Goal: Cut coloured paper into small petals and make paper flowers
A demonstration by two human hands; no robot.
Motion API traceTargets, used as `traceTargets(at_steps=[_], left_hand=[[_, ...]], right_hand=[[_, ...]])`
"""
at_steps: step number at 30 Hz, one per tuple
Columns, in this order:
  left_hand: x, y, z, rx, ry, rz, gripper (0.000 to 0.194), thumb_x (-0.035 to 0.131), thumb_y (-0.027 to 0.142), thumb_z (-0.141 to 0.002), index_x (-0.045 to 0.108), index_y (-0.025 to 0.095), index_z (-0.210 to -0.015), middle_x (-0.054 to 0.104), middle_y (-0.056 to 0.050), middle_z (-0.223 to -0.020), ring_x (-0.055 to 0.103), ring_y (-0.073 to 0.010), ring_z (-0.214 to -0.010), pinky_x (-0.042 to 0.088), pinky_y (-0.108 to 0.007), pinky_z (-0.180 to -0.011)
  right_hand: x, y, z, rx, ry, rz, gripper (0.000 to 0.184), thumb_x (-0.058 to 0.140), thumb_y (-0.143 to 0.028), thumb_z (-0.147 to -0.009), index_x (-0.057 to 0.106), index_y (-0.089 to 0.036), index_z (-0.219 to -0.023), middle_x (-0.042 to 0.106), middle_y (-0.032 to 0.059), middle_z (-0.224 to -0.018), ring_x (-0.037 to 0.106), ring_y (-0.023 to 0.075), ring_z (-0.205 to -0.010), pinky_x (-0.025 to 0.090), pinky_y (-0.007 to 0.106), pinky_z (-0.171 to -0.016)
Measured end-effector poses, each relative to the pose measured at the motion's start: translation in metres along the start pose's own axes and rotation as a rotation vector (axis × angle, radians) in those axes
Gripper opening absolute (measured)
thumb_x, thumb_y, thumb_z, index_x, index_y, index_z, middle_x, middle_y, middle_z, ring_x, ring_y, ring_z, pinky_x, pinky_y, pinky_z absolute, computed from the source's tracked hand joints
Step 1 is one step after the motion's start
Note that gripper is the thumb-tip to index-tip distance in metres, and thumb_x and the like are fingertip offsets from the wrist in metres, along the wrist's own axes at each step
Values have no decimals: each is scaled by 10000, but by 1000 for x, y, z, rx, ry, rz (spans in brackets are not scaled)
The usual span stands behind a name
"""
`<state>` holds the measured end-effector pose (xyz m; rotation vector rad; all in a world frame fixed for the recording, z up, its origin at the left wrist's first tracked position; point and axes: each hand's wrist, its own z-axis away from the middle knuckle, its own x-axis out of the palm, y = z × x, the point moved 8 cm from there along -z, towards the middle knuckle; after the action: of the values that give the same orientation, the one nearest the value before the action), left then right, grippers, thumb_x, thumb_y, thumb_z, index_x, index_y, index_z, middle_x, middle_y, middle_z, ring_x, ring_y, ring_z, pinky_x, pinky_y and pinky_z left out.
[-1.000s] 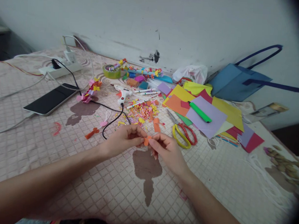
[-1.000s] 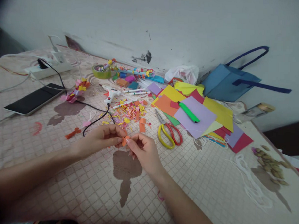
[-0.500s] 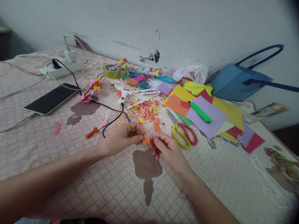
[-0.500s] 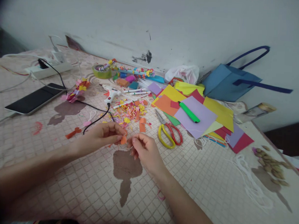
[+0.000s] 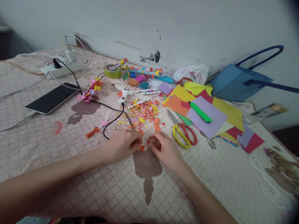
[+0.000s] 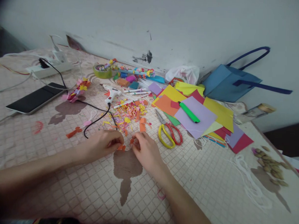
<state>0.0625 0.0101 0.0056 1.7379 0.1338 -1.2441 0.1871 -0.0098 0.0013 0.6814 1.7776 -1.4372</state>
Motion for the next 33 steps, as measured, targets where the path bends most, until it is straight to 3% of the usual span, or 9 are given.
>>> traceTargets(at_steps=[4,8,13,19,26,33], left_hand=[[7,0,3,20,40,-75,154,479,114,-792,595,168,-878,617,-40,-834,558,-151,-692,396,-258,-606],[0,-1,1,14,95,-55,206,508,106,-778,573,162,-966,596,-57,-944,566,-145,-717,424,-259,-626],[-17,1,-1,12,188,87,104,525,125,-800,586,157,-878,611,-25,-848,553,-108,-651,410,-229,-592],[-10,3,-3,-41,91,371,88,551,204,-828,624,156,-815,654,-1,-723,547,-92,-599,396,-194,-532],[-8,-2,-3,-58,105,474,135,536,258,-854,614,149,-842,649,-11,-709,564,-103,-617,433,-210,-566],[5,2,-3,-26,30,652,154,565,291,-843,575,138,-855,644,-32,-770,587,-117,-683,476,-226,-606]], right_hand=[[7,5,-3,14,-30,9,149,541,-119,-796,544,-206,-918,591,29,-873,574,159,-754,433,293,-689],[7,12,-6,45,-36,-67,106,551,-131,-780,536,-203,-856,596,15,-813,557,153,-716,423,281,-655],[6,17,-7,112,-54,-353,48,558,-191,-785,511,-201,-781,565,-12,-734,534,132,-653,414,253,-586],[14,5,-2,201,-168,-724,144,560,-333,-811,554,-189,-813,513,-35,-656,448,82,-490,365,200,-413],[15,6,1,266,-131,-779,281,564,-442,-817,599,-169,-761,523,-38,-528,454,74,-423,370,192,-383],[20,6,3,311,-115,-866,317,582,-472,-805,560,-174,-700,515,-45,-525,426,53,-398,345,161,-344]])
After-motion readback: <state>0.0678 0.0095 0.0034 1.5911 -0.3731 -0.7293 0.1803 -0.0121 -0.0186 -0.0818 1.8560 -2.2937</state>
